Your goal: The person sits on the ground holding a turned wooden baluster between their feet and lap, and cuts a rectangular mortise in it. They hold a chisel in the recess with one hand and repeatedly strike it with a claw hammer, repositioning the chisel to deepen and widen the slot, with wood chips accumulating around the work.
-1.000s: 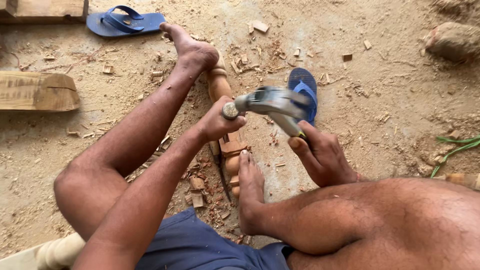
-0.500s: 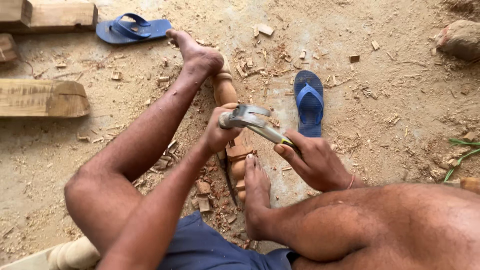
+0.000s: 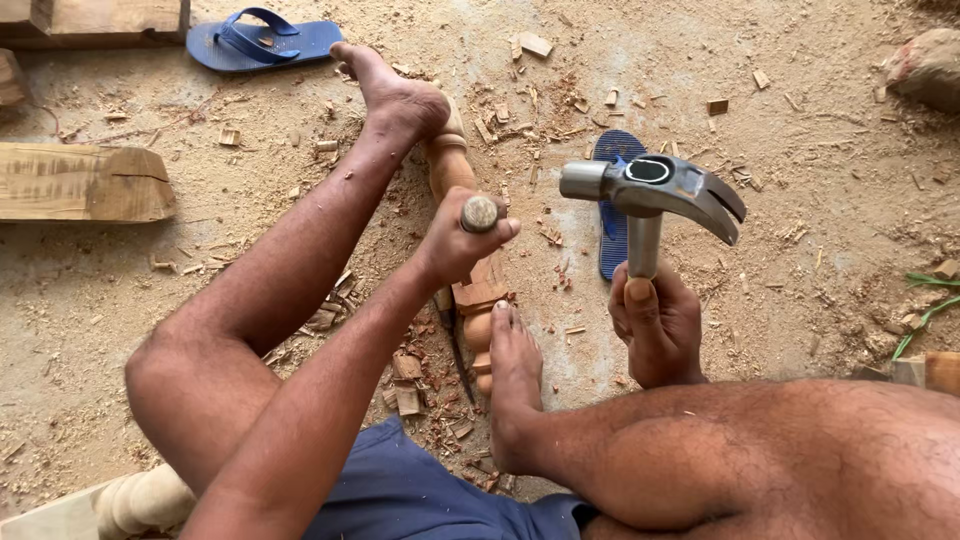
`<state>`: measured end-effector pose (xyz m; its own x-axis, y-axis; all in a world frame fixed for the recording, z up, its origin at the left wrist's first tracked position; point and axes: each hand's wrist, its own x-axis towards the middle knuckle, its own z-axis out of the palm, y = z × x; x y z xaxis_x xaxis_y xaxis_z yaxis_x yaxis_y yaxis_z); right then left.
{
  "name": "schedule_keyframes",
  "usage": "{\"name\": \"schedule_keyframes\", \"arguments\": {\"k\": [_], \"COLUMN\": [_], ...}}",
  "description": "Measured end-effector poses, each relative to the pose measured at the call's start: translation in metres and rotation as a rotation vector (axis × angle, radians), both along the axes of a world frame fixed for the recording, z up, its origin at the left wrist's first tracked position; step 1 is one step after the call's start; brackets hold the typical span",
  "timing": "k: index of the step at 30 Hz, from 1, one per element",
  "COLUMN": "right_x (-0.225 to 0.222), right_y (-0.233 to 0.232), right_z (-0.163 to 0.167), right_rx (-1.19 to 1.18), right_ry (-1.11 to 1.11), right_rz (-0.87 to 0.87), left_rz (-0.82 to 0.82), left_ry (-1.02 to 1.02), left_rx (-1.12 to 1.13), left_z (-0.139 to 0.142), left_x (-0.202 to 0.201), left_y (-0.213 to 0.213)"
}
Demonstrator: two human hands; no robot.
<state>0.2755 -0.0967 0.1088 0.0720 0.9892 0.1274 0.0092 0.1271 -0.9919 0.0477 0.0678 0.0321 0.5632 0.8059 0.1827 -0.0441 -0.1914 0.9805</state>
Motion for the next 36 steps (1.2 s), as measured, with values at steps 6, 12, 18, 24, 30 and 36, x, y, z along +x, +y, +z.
{"name": "schedule_keyframes", "arguments": {"k": [6, 12, 18, 24, 30, 36], "right_x": [-0.004, -0.002, 0.005, -0.002, -0.001, -0.003], "right_y": [0.0, 0.009, 0.014, 0.021, 0.025, 0.024], "right_z": [0.009, 0.011, 0.035, 0.048, 0.047, 0.05], "right_rx": [0.031, 0.074, -0.118, -0.101, 0.073, 0.075], "right_ry": [0.035, -0.201, -0.774, -0.8, -0.728, -0.751], "right_rz": [0.026, 0.015, 0.174, 0.215, 0.237, 0.183], "left_rz": [-0.081, -0.055, -0.073, -0.018, -0.059, -0.09], "left_ry": [0.262, 0.3, 0.301, 0.245, 0.139, 0.03], "left_rx": [-0.047, 0.042, -0.007, 0.071, 0.001, 0.117], "left_z": [0.006, 0.015, 0.024, 0.02, 0.012, 0.009], "left_x": [0.009, 0.007, 0.004, -0.004, -0.011, -0.014], "left_y": [-0.002, -0.007, -0.006, -0.008, -0.008, -0.011]}}
